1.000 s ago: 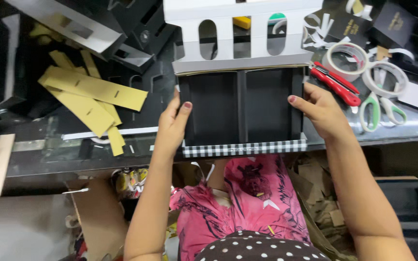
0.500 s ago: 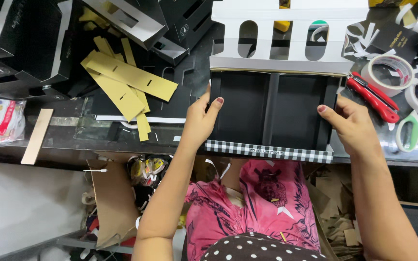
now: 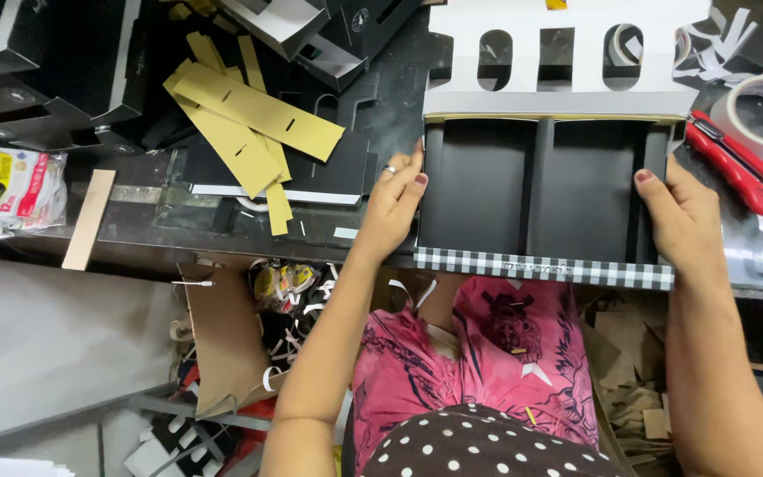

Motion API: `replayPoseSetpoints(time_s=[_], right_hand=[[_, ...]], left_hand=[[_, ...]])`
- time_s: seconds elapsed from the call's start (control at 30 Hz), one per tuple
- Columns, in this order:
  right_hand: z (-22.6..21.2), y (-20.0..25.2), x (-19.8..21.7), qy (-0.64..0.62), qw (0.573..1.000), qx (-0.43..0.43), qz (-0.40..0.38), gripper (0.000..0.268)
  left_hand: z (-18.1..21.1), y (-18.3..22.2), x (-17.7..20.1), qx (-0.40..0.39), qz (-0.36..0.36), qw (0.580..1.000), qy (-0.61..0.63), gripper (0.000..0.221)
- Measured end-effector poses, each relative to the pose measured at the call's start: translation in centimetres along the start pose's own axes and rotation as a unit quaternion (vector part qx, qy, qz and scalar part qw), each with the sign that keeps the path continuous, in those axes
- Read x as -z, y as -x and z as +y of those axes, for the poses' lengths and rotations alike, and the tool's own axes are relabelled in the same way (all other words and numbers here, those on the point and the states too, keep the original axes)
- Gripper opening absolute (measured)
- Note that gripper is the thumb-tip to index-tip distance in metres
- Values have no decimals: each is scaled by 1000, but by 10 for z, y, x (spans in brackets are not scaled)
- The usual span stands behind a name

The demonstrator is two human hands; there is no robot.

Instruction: The person assembles cardboard gift boxes by folding the pre-cut flaps and securing them into a black base. They use a red utility knife to trim excess material from the white lid components and apply adhesive strips to the internal surfaces of the box to complete the assembly.

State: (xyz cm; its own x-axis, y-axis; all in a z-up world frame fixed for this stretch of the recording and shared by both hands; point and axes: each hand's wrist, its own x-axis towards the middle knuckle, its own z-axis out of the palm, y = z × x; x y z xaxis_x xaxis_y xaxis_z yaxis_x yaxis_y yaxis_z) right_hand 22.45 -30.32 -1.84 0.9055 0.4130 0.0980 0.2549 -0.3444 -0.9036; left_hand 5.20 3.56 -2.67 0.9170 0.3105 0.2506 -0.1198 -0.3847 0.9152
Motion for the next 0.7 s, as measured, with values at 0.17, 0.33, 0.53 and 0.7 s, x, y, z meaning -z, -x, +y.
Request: replayPoseSetpoints(time_s=[0.17, 0.33, 0.53, 0.7], right_hand=[[1, -7, -12, 101, 995, 7, 24, 96], [-11, 5, -29, -174, 985, -10, -7, 111], [-38, 13, -40, -362, 926, 64, -92, 112], [-6, -12, -29, -299, 944, 97, -100, 95]], left_hand=[[-5, 4, -23, 0, 132, 991, 18, 50], [-26, -2, -25, -81, 211, 972, 68, 54], [-17, 7, -14, -44, 77, 980, 181, 92], [-13, -6, 0, -31, -8, 981, 193, 77]])
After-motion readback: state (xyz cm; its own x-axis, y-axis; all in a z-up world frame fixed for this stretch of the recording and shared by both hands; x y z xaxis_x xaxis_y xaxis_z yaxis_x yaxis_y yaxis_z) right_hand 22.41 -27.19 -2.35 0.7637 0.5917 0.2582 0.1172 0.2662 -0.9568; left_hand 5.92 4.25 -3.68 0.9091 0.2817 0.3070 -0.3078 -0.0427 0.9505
